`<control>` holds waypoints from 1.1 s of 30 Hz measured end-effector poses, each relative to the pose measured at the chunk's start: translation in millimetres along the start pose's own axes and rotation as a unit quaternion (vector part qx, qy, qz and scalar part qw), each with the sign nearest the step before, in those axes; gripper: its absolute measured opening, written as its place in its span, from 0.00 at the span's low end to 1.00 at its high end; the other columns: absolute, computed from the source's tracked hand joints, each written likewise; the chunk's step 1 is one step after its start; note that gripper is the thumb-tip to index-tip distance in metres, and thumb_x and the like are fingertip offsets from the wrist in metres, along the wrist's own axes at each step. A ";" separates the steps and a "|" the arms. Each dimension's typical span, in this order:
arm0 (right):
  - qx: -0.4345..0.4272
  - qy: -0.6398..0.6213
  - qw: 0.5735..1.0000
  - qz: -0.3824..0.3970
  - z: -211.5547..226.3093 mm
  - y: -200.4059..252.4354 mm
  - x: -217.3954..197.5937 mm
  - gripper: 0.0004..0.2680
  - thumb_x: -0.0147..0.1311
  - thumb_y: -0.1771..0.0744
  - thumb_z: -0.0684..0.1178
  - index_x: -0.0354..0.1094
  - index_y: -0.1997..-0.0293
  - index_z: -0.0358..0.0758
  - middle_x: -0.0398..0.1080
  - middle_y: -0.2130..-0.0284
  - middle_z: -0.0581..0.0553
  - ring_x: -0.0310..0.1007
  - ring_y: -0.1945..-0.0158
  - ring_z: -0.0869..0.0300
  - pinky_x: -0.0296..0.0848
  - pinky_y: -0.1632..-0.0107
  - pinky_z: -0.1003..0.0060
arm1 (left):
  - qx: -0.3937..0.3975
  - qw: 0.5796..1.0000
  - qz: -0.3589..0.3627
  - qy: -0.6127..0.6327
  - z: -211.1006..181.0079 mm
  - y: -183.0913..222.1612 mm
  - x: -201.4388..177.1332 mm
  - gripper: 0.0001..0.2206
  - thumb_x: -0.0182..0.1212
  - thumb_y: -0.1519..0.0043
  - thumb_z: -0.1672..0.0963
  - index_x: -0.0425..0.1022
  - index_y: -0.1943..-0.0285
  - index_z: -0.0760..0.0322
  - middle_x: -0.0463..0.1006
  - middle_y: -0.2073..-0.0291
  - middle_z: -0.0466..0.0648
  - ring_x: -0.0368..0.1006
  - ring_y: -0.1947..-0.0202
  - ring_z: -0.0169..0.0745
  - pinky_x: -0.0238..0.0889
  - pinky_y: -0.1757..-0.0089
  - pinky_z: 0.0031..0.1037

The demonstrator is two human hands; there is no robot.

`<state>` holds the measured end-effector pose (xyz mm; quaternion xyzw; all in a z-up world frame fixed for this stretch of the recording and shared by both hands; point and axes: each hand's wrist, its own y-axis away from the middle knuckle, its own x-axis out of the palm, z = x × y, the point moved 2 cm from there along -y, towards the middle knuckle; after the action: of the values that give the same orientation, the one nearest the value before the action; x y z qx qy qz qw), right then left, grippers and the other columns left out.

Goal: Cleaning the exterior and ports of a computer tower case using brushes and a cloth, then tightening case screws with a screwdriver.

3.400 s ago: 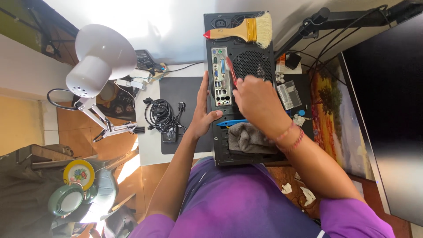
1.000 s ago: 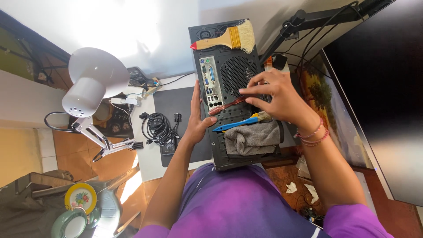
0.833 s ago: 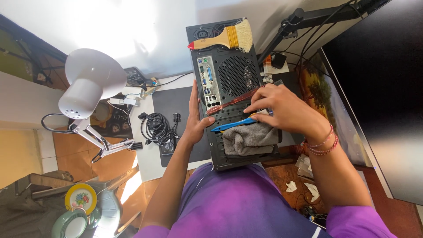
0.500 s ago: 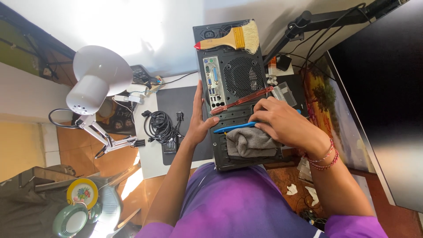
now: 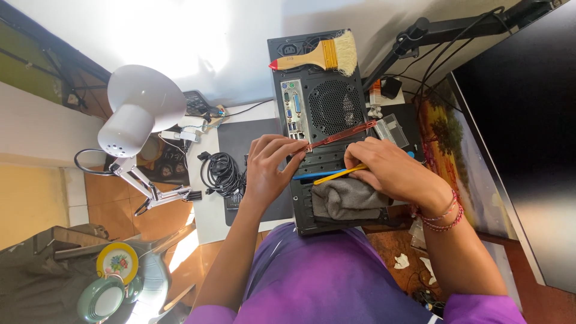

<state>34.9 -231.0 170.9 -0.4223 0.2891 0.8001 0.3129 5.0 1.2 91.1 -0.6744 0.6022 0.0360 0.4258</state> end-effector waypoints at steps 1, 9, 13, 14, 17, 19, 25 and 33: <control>0.002 0.000 1.000 -0.001 -3.7 -0.2 0.1 0.05 0.59 0.37 0.47 0.68 0.64 0.40 0.70 0.68 0.43 0.68 0.57 0.47 0.65 0.53 0.54 | 0.002 1.000 0.001 0.001 0.1 0.7 0.9 0.10 0.72 0.40 0.57 0.84 0.51 0.57 0.83 0.58 0.40 0.74 0.51 0.39 0.64 0.50 0.37; -0.017 -0.098 0.984 -0.145 -14.0 13.6 -26.4 0.08 0.65 0.39 0.46 0.71 0.64 0.36 0.73 0.68 0.45 0.73 0.62 0.55 0.70 0.57 0.61 | -0.014 0.996 0.007 0.088 -9.5 1.6 -8.3 0.06 0.72 0.41 0.57 0.84 0.56 0.58 0.85 0.63 0.42 0.78 0.62 0.36 0.65 0.53 0.31; 0.026 -0.131 0.969 -0.210 -32.3 15.4 -25.3 0.08 0.67 0.38 0.44 0.71 0.62 0.35 0.72 0.68 0.46 0.71 0.64 0.60 0.70 0.58 0.67 | -0.015 0.998 0.032 0.045 -9.2 8.4 -5.0 0.05 0.72 0.41 0.57 0.85 0.58 0.57 0.84 0.66 0.40 0.76 0.67 0.35 0.64 0.55 0.30; 0.025 -0.140 0.964 -0.224 -35.5 14.1 -24.4 0.08 0.67 0.38 0.44 0.71 0.61 0.35 0.73 0.68 0.48 0.70 0.64 0.62 0.69 0.58 0.68 | -0.008 0.999 0.027 0.043 -8.7 9.5 -4.0 0.05 0.72 0.41 0.57 0.85 0.58 0.57 0.85 0.64 0.40 0.77 0.64 0.35 0.64 0.54 0.30; 0.006 -0.149 0.957 -0.250 -41.7 9.0 -19.7 0.08 0.67 0.37 0.44 0.71 0.61 0.35 0.71 0.68 0.49 0.66 0.64 0.64 0.66 0.59 0.69 | -0.005 0.999 0.017 0.050 -11.4 8.2 -4.8 0.05 0.72 0.42 0.57 0.84 0.59 0.58 0.85 0.61 0.40 0.75 0.57 0.38 0.66 0.52 0.31; -0.013 -0.151 0.954 -0.261 -42.5 3.4 -16.5 0.08 0.67 0.36 0.44 0.71 0.61 0.35 0.69 0.68 0.49 0.63 0.64 0.64 0.65 0.59 0.69 | -0.010 0.998 0.011 0.057 -8.7 8.6 -4.7 0.05 0.72 0.43 0.57 0.85 0.60 0.58 0.84 0.60 0.40 0.72 0.53 0.41 0.67 0.51 0.31; 0.045 -0.216 0.936 -0.273 -46.3 -13.3 -5.5 0.08 0.68 0.34 0.45 0.71 0.58 0.36 0.57 0.74 0.50 0.54 0.69 0.66 0.57 0.65 0.71 | -0.071 0.990 -0.026 0.117 12.4 19.8 1.6 0.15 0.71 0.40 0.56 0.80 0.44 0.58 0.79 0.43 0.45 0.71 0.41 0.45 0.66 0.42 0.38; -0.048 -0.223 0.960 -0.163 8.8 -50.7 -14.3 0.05 0.63 0.34 0.45 0.75 0.57 0.39 0.78 0.67 0.49 0.76 0.65 0.67 0.72 0.61 0.71 | -0.191 0.922 -0.055 0.333 18.9 25.8 23.0 0.35 0.68 0.41 0.51 0.55 0.25 0.59 0.51 0.24 0.57 0.53 0.26 0.53 0.53 0.34 0.44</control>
<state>74.8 -196.0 177.3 -0.2893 0.1008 0.8249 0.4750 -1.7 -2.9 52.5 -0.7483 0.6525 -0.0998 0.0655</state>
